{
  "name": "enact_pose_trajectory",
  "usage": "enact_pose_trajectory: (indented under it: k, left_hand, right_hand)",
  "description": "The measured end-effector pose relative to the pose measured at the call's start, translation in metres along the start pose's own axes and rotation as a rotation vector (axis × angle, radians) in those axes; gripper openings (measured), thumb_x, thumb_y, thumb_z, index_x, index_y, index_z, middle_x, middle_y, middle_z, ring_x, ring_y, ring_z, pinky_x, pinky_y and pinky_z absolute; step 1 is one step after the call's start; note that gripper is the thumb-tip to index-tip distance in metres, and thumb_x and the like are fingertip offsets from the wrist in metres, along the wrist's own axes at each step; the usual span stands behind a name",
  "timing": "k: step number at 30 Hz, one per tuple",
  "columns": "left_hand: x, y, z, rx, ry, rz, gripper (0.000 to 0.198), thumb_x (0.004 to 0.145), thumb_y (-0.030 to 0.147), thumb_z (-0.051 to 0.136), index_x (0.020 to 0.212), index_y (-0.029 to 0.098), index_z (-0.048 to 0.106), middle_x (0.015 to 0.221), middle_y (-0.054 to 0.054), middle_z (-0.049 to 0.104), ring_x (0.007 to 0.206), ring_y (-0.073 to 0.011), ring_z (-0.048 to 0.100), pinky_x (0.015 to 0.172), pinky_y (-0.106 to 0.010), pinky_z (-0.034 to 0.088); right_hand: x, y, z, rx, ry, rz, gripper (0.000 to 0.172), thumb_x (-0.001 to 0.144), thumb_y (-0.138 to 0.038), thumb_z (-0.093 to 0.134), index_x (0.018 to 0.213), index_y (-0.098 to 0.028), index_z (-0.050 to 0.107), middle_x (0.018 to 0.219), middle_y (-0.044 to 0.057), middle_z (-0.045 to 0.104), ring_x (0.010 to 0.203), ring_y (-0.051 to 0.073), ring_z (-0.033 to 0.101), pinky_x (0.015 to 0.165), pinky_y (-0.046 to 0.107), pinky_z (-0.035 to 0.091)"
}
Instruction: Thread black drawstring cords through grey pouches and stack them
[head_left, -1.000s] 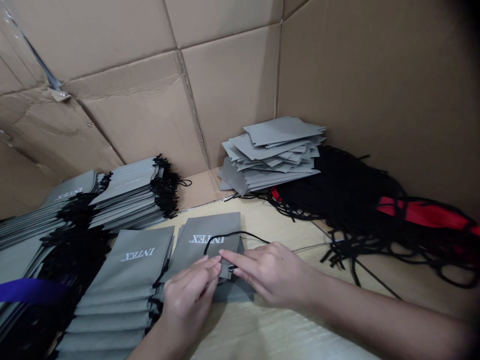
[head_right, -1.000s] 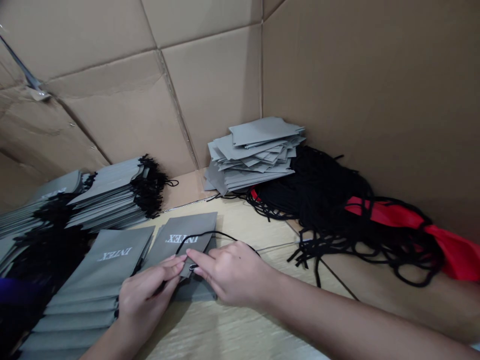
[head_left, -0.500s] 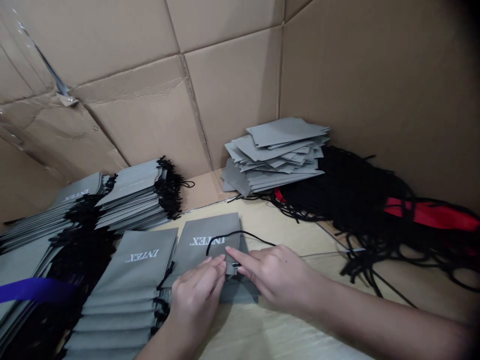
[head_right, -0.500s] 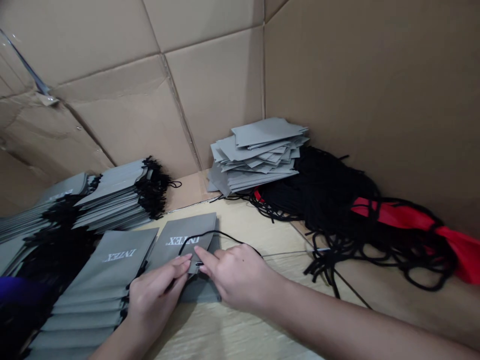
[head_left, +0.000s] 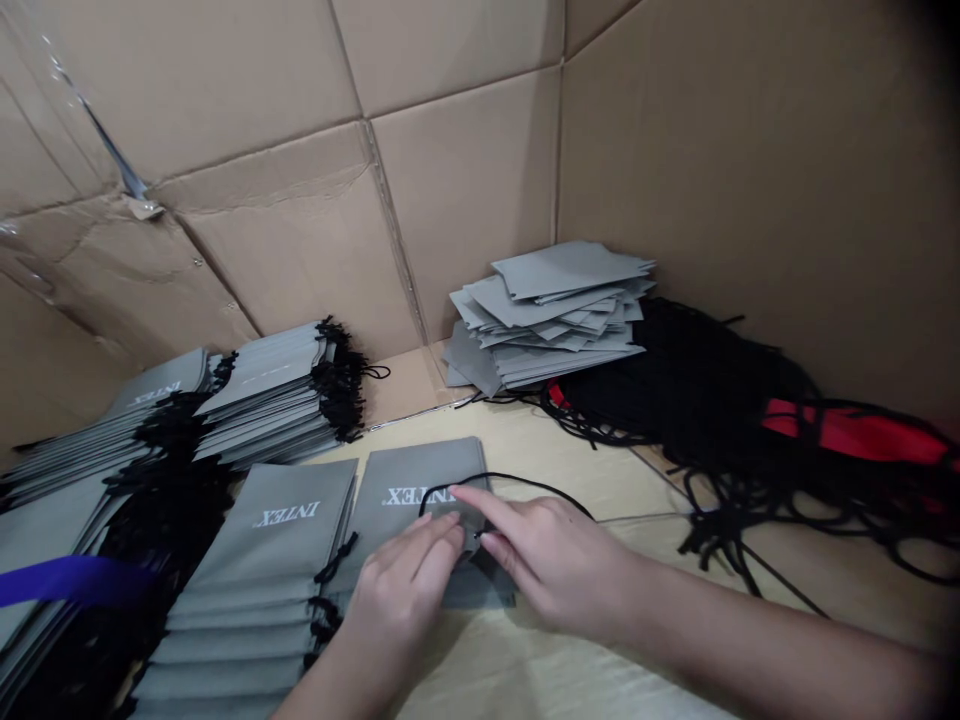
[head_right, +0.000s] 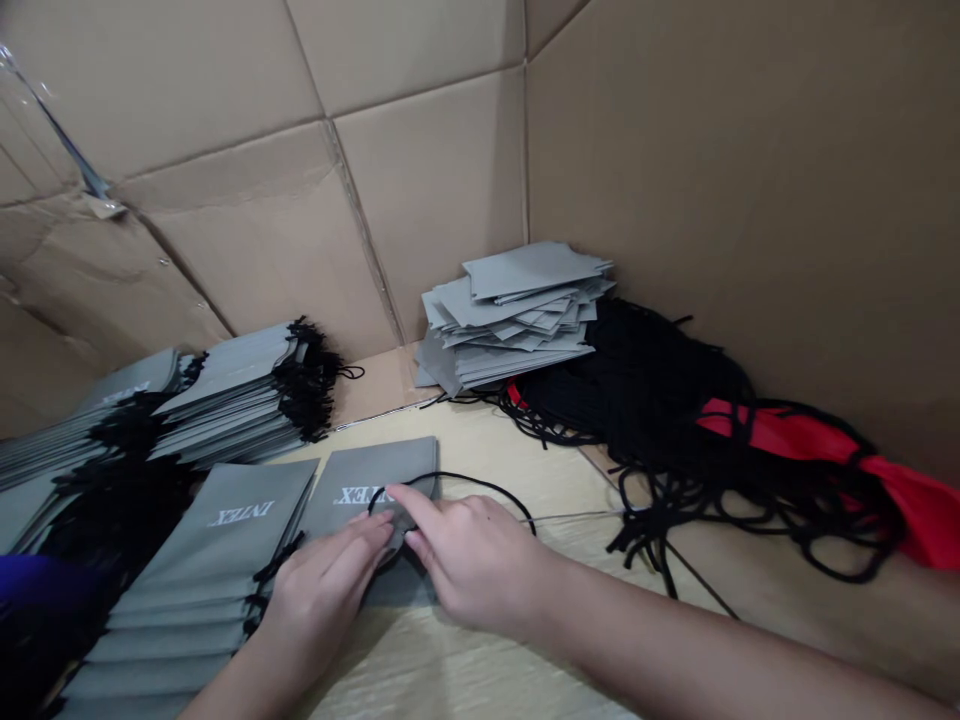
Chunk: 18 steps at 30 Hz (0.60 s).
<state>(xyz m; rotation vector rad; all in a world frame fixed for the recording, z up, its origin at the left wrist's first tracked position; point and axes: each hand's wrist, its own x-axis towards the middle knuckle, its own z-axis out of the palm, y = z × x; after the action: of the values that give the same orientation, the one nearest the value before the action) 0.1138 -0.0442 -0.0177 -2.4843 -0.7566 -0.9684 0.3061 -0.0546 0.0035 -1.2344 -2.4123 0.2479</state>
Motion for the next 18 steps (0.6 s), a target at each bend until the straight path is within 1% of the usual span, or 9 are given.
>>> enact_pose_trajectory:
  k: [3,5,7,9,11,13,16,18]
  left_hand:
    - [0.001,-0.002,-0.002,0.011,0.024,-0.015,0.022,0.085,0.008,0.045,0.099,0.014,0.061,0.085,-0.006,0.072,0.079,-0.0149,0.068,0.083,-0.025,0.053]
    - [0.002,-0.006,-0.004,0.01,0.078,-0.023,0.021,0.084,0.008,0.047,0.097,0.013,0.062,0.083,-0.005,0.072,0.076,-0.0144,0.068,0.081,-0.023,0.053]
    - [0.003,-0.013,-0.007,-0.013,0.15,-0.042,0.018,0.083,0.008,0.05,0.095,0.013,0.063,0.082,-0.005,0.073,0.073,-0.0137,0.069,0.077,-0.02,0.054]
    - [0.004,-0.019,-0.011,-0.094,0.173,-0.08,0.016,0.082,0.01,0.054,0.093,0.013,0.064,0.082,-0.005,0.073,0.071,-0.0129,0.069,0.072,-0.018,0.054]
    - [0.005,-0.024,-0.015,-0.22,0.123,-0.134,0.015,0.082,0.011,0.054,0.092,0.014,0.065,0.081,-0.005,0.073,0.07,-0.0118,0.068,0.069,-0.015,0.054]
    - [0.006,-0.025,-0.018,-0.326,0.012,-0.211,0.016,0.084,0.012,0.051,0.092,0.015,0.065,0.083,-0.003,0.073,0.073,-0.0109,0.068,0.069,-0.015,0.053]
    - [0.008,-0.023,-0.019,-0.369,-0.184,-0.336,0.022,0.087,0.016,0.046,0.103,0.019,0.061,0.097,-0.002,0.071,0.087,-0.0121,0.066,0.076,-0.018,0.051]
    - [0.007,-0.021,-0.017,-0.34,-0.268,-0.372,0.024,0.088,0.021,0.046,0.109,0.02,0.057,0.105,-0.004,0.068,0.094,-0.0148,0.064,0.08,-0.022,0.05]
  right_hand:
    - [0.0,0.0,-0.005,0.078,0.066,-0.054,0.046,0.086,-0.022,0.041,0.131,-0.017,0.037,0.108,0.011,0.063,0.091,0.021,0.062,0.076,0.033,0.048]
    - [0.001,0.002,-0.008,0.066,0.108,-0.101,0.046,0.085,-0.022,0.043,0.13,-0.016,0.039,0.114,0.011,0.06,0.097,0.021,0.059,0.081,0.033,0.047]
    - [0.002,0.006,-0.011,0.0,0.149,-0.146,0.042,0.085,-0.023,0.044,0.126,-0.016,0.043,0.111,0.01,0.061,0.095,0.021,0.059,0.079,0.033,0.047]
    - [0.004,0.011,-0.012,-0.087,0.18,-0.183,0.032,0.086,-0.024,0.042,0.116,-0.018,0.052,0.096,0.007,0.066,0.082,0.019,0.061,0.07,0.03,0.046]
    - [0.004,0.017,-0.011,-0.166,0.212,-0.218,0.025,0.086,-0.021,0.042,0.105,-0.02,0.058,0.078,0.004,0.065,0.066,0.016,0.059,0.06,0.026,0.043]
    - [0.005,0.021,-0.008,-0.219,0.244,-0.238,0.023,0.084,-0.017,0.043,0.099,-0.02,0.06,0.07,0.001,0.063,0.058,0.014,0.056,0.055,0.024,0.039]
    - [0.006,0.026,-0.004,-0.239,0.256,-0.199,0.023,0.082,-0.013,0.046,0.096,-0.021,0.061,0.07,0.0,0.063,0.058,0.013,0.056,0.054,0.024,0.035]
    - [0.007,0.027,-0.003,-0.237,0.232,-0.169,0.022,0.082,-0.012,0.046,0.095,-0.022,0.062,0.07,-0.001,0.063,0.058,0.012,0.056,0.053,0.023,0.034]
